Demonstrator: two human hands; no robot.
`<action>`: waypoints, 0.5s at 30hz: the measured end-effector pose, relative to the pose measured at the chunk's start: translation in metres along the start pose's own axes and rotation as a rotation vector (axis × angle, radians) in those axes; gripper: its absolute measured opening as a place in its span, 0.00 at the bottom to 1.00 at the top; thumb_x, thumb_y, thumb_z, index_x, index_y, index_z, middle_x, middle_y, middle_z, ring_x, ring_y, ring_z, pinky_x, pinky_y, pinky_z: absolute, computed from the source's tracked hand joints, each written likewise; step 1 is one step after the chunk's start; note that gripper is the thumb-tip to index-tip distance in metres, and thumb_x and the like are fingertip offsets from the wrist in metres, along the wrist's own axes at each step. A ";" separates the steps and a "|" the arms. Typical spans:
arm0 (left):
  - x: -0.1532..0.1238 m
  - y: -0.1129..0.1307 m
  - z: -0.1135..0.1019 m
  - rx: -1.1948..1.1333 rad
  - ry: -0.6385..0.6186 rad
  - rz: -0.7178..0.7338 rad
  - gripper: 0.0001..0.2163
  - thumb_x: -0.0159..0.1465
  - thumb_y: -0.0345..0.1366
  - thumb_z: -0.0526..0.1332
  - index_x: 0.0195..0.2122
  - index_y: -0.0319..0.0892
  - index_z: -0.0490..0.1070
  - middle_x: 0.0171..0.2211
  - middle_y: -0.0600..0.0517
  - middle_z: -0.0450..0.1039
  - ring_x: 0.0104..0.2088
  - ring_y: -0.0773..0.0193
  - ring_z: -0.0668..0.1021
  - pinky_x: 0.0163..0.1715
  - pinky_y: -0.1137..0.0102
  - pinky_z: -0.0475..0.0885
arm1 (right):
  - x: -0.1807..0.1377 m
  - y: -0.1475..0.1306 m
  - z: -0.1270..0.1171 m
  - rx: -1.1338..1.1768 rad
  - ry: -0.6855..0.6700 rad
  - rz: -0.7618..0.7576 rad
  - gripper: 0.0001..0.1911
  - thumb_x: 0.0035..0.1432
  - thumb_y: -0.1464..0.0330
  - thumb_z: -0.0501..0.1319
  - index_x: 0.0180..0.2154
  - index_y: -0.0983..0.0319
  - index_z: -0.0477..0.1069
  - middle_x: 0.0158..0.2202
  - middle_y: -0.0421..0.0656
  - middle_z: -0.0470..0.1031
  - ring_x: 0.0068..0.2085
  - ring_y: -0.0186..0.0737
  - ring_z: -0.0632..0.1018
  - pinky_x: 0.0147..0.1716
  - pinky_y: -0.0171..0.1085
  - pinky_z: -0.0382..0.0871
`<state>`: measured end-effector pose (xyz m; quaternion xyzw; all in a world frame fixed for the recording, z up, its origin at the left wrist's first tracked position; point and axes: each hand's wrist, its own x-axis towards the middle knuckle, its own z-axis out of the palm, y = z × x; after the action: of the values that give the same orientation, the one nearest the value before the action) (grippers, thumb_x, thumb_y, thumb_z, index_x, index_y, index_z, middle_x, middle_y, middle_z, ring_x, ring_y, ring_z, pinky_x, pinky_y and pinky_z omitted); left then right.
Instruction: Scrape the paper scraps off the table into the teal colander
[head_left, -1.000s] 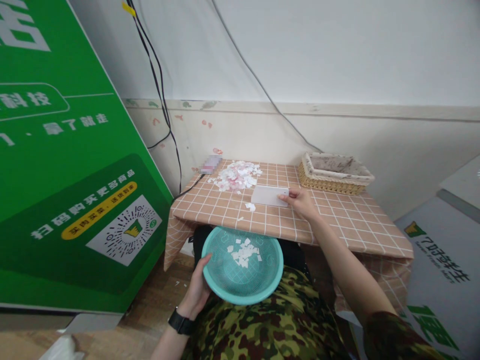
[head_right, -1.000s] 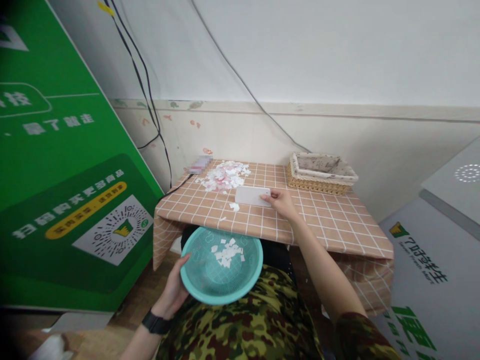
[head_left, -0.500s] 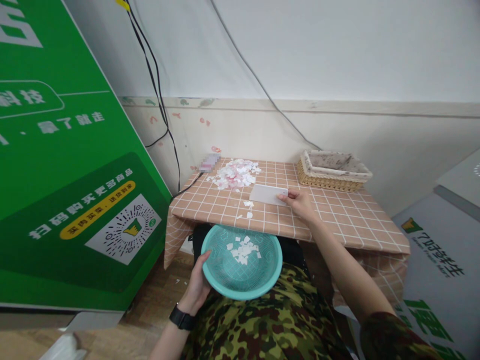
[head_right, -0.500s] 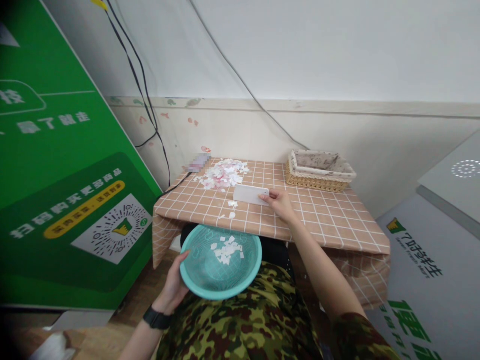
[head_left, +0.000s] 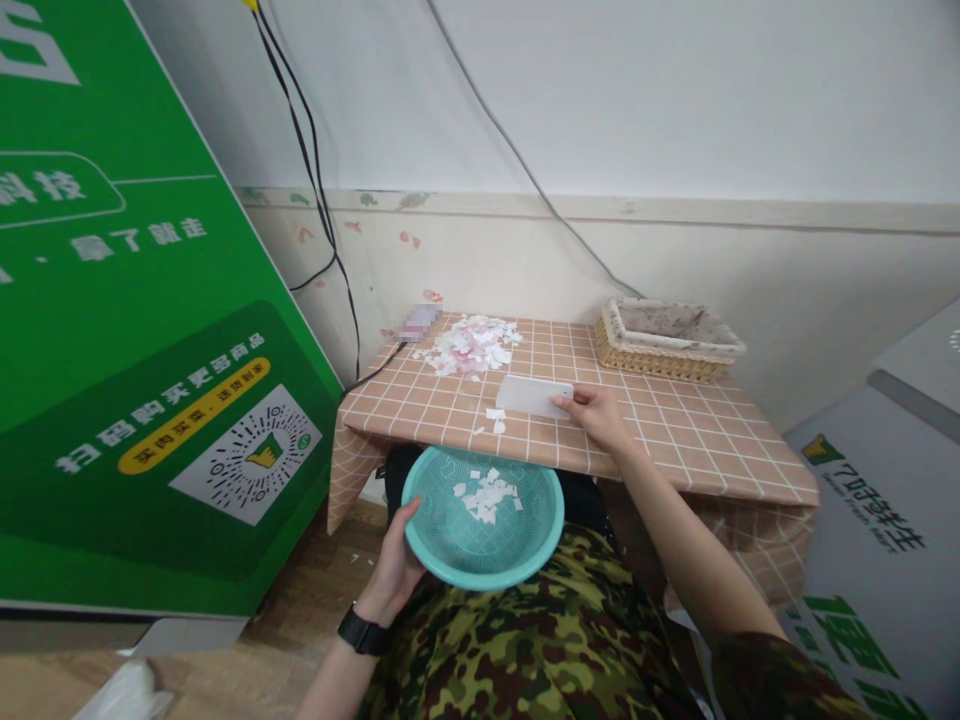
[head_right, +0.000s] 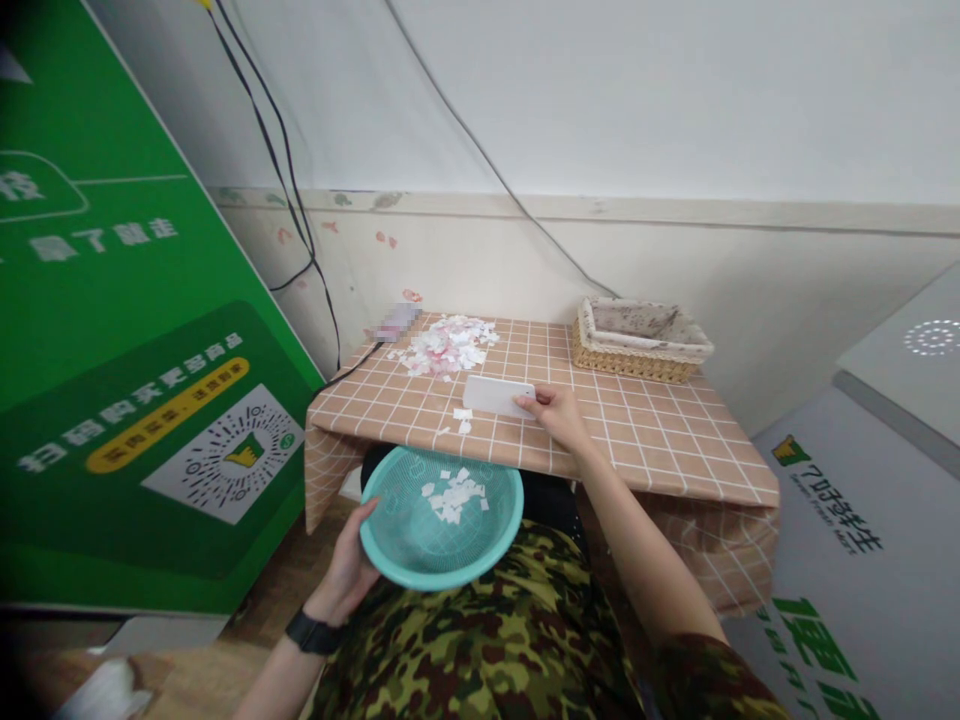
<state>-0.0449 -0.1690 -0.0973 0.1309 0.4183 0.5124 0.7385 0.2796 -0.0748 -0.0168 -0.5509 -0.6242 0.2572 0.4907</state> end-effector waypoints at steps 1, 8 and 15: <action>0.000 0.000 0.000 -0.002 0.002 -0.001 0.15 0.56 0.39 0.61 0.42 0.37 0.74 0.40 0.46 0.79 0.40 0.54 0.79 0.46 0.62 0.70 | -0.003 0.000 -0.001 -0.017 0.001 -0.002 0.21 0.48 0.52 0.61 0.19 0.63 0.65 0.18 0.37 0.60 0.21 0.30 0.60 0.20 0.33 0.49; 0.001 0.000 -0.003 0.027 -0.009 0.010 0.15 0.57 0.39 0.61 0.43 0.38 0.73 0.40 0.46 0.79 0.39 0.55 0.79 0.46 0.61 0.69 | -0.017 -0.004 -0.006 -0.066 -0.050 0.022 0.22 0.48 0.52 0.62 0.18 0.63 0.63 0.17 0.36 0.56 0.21 0.30 0.57 0.20 0.33 0.47; 0.003 -0.001 -0.006 0.042 -0.034 0.008 0.17 0.57 0.40 0.60 0.45 0.38 0.73 0.42 0.45 0.78 0.41 0.54 0.78 0.48 0.60 0.68 | -0.022 -0.009 -0.002 0.032 -0.184 0.049 0.19 0.47 0.53 0.63 0.21 0.64 0.69 0.19 0.38 0.62 0.22 0.31 0.61 0.21 0.33 0.51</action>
<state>-0.0480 -0.1679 -0.1032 0.1570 0.4158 0.5042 0.7404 0.2757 -0.0983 -0.0153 -0.5321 -0.6485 0.3287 0.4337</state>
